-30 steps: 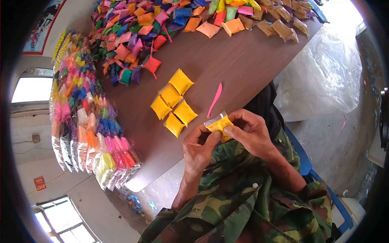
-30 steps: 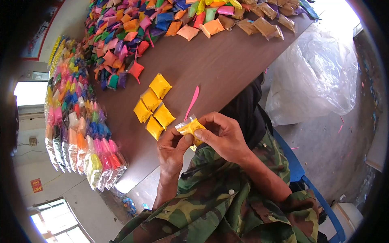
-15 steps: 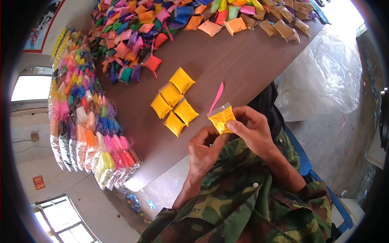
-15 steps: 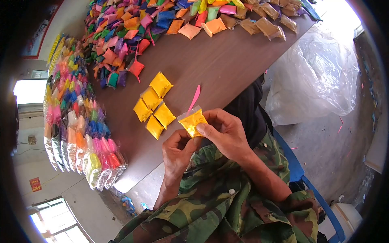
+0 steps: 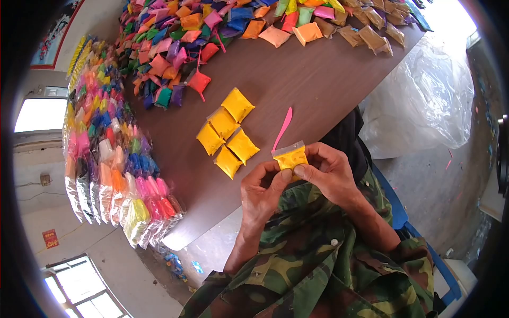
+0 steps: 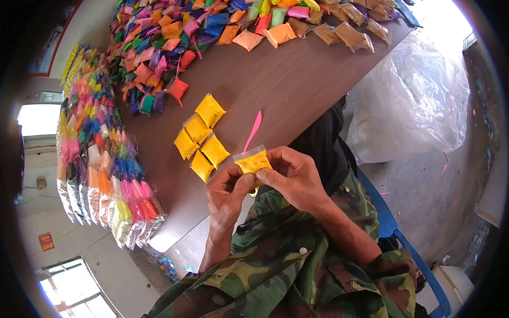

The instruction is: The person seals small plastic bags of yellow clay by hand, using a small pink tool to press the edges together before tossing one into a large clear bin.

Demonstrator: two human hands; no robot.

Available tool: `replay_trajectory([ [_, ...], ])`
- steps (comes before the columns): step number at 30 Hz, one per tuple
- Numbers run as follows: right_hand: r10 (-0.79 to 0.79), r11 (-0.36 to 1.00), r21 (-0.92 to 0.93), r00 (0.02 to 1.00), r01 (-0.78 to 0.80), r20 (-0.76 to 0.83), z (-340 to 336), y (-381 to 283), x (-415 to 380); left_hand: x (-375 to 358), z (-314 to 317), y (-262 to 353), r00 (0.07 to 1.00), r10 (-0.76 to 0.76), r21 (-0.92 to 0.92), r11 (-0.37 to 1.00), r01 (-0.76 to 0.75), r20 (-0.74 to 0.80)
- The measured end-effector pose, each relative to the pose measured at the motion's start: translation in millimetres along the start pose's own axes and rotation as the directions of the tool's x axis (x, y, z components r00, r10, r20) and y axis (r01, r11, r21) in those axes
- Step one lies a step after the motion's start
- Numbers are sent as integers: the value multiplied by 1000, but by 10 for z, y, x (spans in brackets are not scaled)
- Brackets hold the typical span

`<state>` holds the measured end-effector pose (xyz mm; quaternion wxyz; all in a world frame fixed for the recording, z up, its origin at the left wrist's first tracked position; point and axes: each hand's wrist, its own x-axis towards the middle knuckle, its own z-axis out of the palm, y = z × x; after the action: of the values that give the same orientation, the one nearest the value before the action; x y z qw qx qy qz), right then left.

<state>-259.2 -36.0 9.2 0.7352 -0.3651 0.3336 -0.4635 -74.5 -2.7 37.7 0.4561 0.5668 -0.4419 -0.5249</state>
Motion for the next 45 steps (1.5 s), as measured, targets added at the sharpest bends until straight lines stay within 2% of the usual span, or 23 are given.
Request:
replay_trajectory([
  [5, 49, 999, 22, 998, -48, -34, 71, -75, -7, -21, -31, 27, 999, 54, 203, 978, -54, 6],
  [8, 28, 1000, -1, 1000, -28, -8, 22, -41, 5, -28, 18, -7, 997, 77, 86, 993, -77, 1],
  [11, 8, 999, -50, 1000, -6, 30, -14, -31, 19, -19, 69, 49, 998, 38, -33, 999, -40, -52],
  [17, 41, 992, -120, 999, -37, 33, 86, -58, 49, -19, -119, -32, 990, 144, 115, 983, -143, -3],
  [19, 48, 994, -100, 999, -46, 20, 110, -77, 92, -16, -144, -29, 990, 143, 153, 979, -138, -20],
  [20, 44, 988, -151, 999, -42, 10, 127, -95, 116, -16, -155, -30, 989, 142, 171, 976, -136, -29],
  [22, 31, 967, -253, 999, -33, -12, 167, -128, 187, -16, -156, -41, 972, 157, 93, 985, -143, -173],
  [23, -10, 946, -324, 1000, 0, -30, 176, -131, 244, -15, -158, -46, 957, 159, 54, 987, -150, -242],
  [24, -52, 918, -394, 998, 30, -45, 183, -133, 317, -26, -280, -36, 946, 146, 110, 987, -119, -289],
  [27, -211, 830, -537, 976, 150, -53, 251, -143, 562, 14, -552, -64, 853, 405, 566, 808, -164, -330],
  [29, -268, 745, -641, 963, 186, -33, 283, -158, 705, 22, -720, -177, 818, 496, 706, 689, -166, -292],
  [31, -262, 672, -722, 965, 164, -25, 320, -166, 819, 38, -810, -218, 787, 570, 806, 567, -168, -237],
  [34, -245, 573, -810, 969, 128, -20, 383, -152, 947, 72, -915, -305, 775, 628, 913, 356, -199, -76],
  [36, -224, 534, -840, 974, 98, -28, 419, -111, 997, 58, -923, -311, 800, 594, 901, 389, -192, -86],
  [42, -438, 187, -945, 884, 267, 163, 470, 43, 1074, 80, -967, -333, 807, 586, 885, 410, -219, -72],
  [45, -452, 100, -964, 874, 245, 176, 495, 43, 1067, 86, -969, -364, 804, 590, 879, 421, -226, -76],
])
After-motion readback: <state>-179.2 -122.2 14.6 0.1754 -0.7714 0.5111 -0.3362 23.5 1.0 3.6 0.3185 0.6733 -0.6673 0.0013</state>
